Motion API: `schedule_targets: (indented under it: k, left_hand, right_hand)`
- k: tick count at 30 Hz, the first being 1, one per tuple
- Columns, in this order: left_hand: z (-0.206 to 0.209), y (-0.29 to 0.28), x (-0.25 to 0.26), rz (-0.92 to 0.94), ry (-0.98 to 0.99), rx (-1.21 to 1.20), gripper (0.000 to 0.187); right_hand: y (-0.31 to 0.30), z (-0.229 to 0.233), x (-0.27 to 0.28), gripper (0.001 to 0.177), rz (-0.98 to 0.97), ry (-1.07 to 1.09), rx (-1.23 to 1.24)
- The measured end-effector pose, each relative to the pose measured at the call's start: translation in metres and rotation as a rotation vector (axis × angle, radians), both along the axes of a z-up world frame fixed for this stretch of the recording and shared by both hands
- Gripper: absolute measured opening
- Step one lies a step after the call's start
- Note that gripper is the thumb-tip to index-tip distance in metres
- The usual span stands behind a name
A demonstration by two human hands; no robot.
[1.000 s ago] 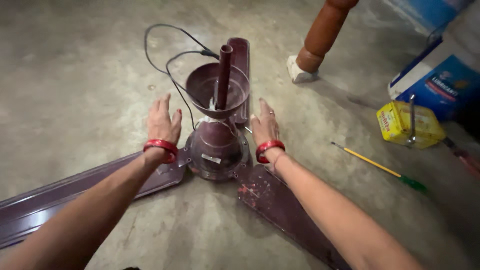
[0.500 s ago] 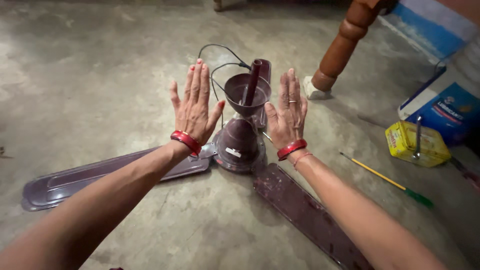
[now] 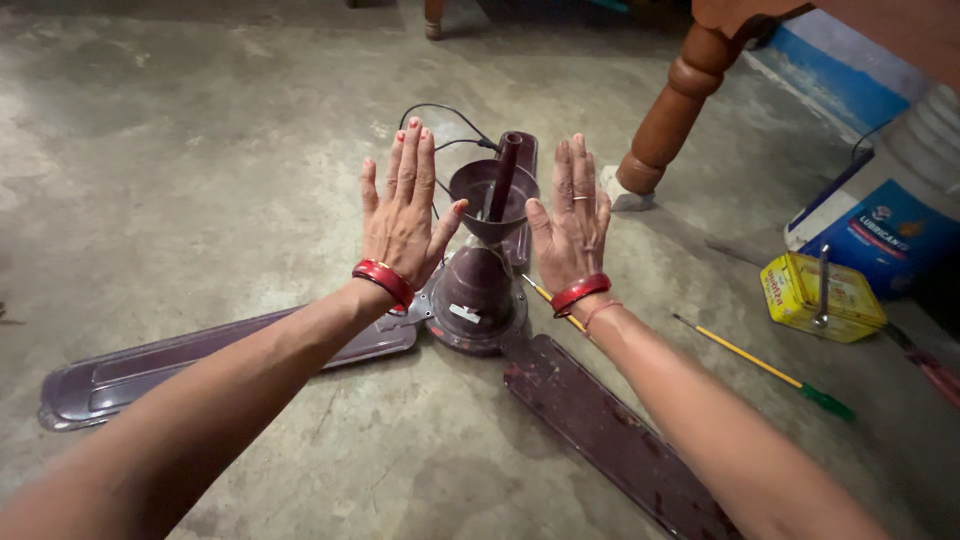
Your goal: The person assembles an electric fan by attaching three maroon blades to the motor housing using a green-handled screwdriver. They position each blade, align the screw holes, and tighten the screws to secure the blades in place.
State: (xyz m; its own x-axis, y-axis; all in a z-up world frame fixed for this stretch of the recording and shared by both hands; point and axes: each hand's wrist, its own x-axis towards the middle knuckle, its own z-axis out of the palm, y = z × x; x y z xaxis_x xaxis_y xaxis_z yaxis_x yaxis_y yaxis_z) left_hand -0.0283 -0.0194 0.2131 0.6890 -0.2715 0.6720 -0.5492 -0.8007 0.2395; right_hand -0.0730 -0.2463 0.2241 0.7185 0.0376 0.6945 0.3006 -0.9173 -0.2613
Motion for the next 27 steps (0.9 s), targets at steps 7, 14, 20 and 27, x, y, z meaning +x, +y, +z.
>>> schedule_targets:
  k: [7,14,20,27]
  left_hand:
    - [0.001,-0.008,-0.002,-0.034,0.016,0.006,0.087]
    - [0.002,-0.017,-0.001,-0.042,0.008,0.002,0.087]
    - [0.002,-0.020,0.000,-0.048,-0.013,-0.004,0.085]
    - [0.003,-0.024,0.001,-0.050,-0.003,-0.004,0.084]
  right_hand:
    - [0.002,-0.001,0.000,0.070,-0.008,0.020,-0.001]
    - [0.005,0.000,0.004,0.070,0.013,0.028,0.000]
    - [0.006,0.000,0.004,0.069,0.010,0.034,-0.016]
    - [0.006,0.002,0.004,0.069,0.020,0.020,-0.008]
